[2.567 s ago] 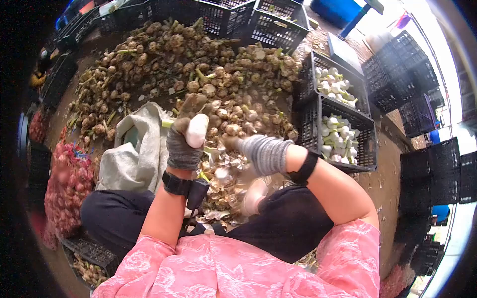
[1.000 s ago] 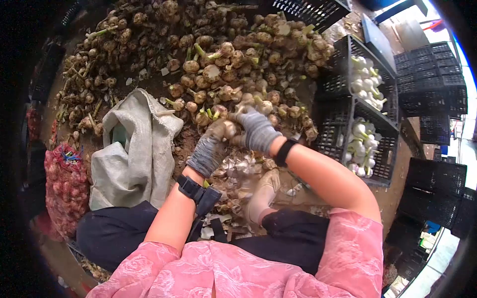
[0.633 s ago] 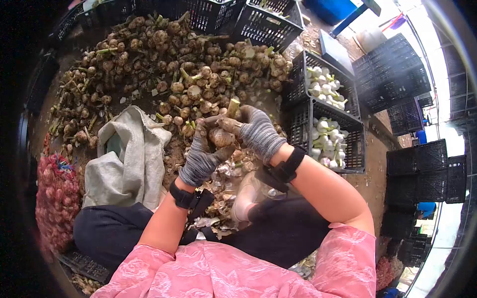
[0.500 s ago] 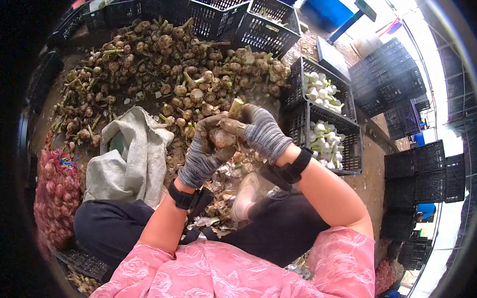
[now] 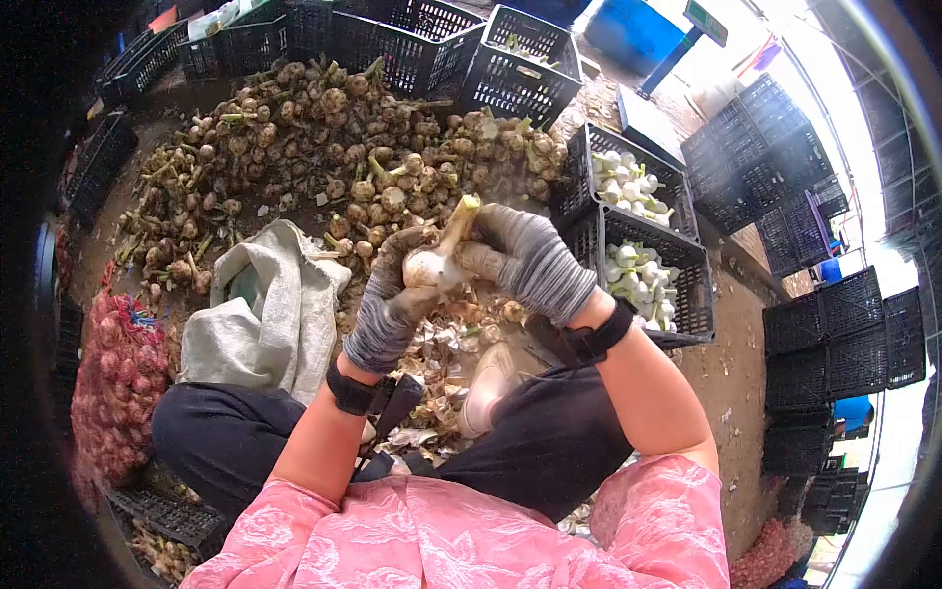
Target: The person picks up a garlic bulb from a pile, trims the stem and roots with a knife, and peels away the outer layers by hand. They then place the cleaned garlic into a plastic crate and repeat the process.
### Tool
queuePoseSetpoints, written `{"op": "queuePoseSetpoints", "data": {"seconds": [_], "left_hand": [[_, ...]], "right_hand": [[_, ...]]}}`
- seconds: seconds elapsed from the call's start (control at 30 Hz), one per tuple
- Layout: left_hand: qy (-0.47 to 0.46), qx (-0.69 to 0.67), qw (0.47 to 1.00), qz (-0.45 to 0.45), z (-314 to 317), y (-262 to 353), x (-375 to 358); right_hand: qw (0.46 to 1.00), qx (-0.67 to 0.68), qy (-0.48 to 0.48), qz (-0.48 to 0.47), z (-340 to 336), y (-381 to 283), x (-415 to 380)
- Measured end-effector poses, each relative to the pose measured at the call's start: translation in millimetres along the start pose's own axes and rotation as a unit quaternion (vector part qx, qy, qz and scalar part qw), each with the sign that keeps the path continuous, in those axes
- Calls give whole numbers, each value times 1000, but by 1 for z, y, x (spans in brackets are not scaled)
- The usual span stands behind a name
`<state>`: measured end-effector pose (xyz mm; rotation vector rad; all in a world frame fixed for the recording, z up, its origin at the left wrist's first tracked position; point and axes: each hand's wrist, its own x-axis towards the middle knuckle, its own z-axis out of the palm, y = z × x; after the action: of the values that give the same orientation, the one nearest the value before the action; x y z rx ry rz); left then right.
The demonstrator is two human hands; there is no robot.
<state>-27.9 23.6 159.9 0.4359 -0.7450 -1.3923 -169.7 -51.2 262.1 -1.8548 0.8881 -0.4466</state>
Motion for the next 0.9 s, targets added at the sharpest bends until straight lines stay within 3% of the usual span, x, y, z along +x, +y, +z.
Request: {"op": "queuePoseSetpoints", "data": {"seconds": [0.03,0.07,0.13,0.17,0.2,0.23,0.27,0.3,0.33,0.4,0.43,0.47,0.53,0.57,0.67,0.7,0.73,0.8,0.87,0.9], "left_hand": [[-11,-35,999,-30,0,1,0],[-11,-32,999,-31,1,3,1],[37,-171,979,-101,3,8,3],[28,-290,944,-155,-10,-1,1],[29,-287,944,-158,-15,-3,2],[-28,-339,926,-166,-12,2,6],[-83,-391,900,-173,-8,6,9],[36,-294,945,-141,0,8,6],[39,-295,944,-143,-2,7,6],[-23,-63,981,-179,-17,3,11],[-75,222,972,-19,-17,0,17],[-72,224,972,-20,-16,-1,14],[73,-13,996,-42,4,10,9],[100,36,994,-16,9,14,11],[77,73,993,-46,-2,16,11],[64,3,995,-76,-12,9,11],[67,4,995,-76,-20,9,13],[42,-127,978,-160,-30,9,16],[30,-123,981,-144,-23,15,17],[31,10,994,-104,-19,17,18]], "right_hand": [[992,-100,21,-78,-1,0,0],[992,-98,22,-79,-2,3,1],[928,-288,61,-227,-5,12,5],[932,-301,53,-195,-6,13,4],[933,-298,56,-195,-5,12,2],[994,-87,37,-63,-3,5,-2],[989,131,15,73,-1,1,-4],[984,172,44,-26,5,25,5],[984,174,44,-22,5,27,5],[987,156,-21,43,5,29,6],[988,151,-18,25,7,29,7],[988,153,-20,25,8,29,9],[989,132,13,-58,11,28,12],[987,154,23,-29,12,23,11],[987,162,20,-2,12,25,13],[981,190,21,38,11,25,13],[980,192,18,39,12,23,13],[978,202,10,41,14,17,11],[983,179,21,30,15,23,12],[986,165,26,22,16,24,13]]}}
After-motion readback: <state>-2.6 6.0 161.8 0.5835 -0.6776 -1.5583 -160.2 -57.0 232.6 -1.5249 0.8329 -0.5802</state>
